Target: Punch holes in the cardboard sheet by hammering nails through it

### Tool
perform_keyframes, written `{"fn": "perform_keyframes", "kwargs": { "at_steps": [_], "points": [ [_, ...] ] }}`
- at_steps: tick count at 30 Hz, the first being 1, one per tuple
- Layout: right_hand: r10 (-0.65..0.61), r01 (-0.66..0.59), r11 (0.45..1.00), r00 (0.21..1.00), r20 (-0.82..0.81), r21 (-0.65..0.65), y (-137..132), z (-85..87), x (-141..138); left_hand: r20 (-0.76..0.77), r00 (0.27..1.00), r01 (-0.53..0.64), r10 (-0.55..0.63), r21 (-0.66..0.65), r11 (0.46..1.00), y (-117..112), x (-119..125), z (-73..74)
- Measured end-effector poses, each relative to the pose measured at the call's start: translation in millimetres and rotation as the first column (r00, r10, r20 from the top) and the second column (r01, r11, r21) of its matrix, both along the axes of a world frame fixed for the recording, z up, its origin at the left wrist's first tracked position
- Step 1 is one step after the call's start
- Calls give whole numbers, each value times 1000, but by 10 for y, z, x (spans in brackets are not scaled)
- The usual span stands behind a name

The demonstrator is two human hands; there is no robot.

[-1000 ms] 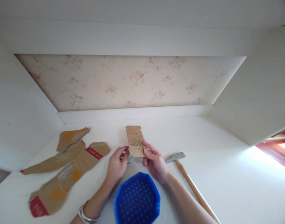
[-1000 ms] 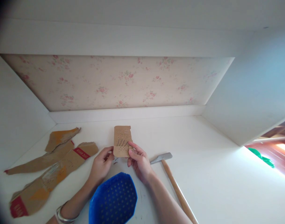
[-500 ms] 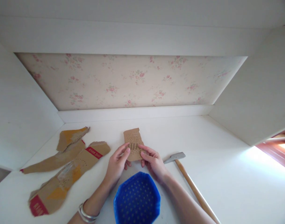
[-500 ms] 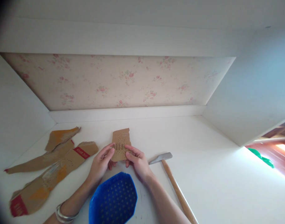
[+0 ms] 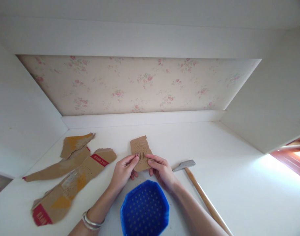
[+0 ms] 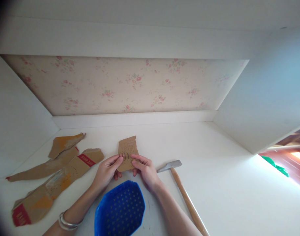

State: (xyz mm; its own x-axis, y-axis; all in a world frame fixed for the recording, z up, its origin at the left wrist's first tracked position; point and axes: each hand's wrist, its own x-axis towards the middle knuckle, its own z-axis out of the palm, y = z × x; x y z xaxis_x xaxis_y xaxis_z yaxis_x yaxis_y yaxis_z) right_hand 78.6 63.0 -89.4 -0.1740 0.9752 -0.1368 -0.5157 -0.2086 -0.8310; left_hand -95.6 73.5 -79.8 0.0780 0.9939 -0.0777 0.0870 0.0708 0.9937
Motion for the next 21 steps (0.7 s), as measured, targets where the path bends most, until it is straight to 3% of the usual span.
{"fn": "perform_keyframes", "kwargs": {
  "at_steps": [10, 21],
  "points": [
    [45, -45, 998, 999, -8, 52, 18, -89, 21, -26, 999, 19, -19, -15, 1000, 10, -8, 6],
    [63, -60, 997, 995, -71, 47, 0, -48, 29, 52, 998, 17, -18, 26, 1000, 32, -42, 23]
  ]
}}
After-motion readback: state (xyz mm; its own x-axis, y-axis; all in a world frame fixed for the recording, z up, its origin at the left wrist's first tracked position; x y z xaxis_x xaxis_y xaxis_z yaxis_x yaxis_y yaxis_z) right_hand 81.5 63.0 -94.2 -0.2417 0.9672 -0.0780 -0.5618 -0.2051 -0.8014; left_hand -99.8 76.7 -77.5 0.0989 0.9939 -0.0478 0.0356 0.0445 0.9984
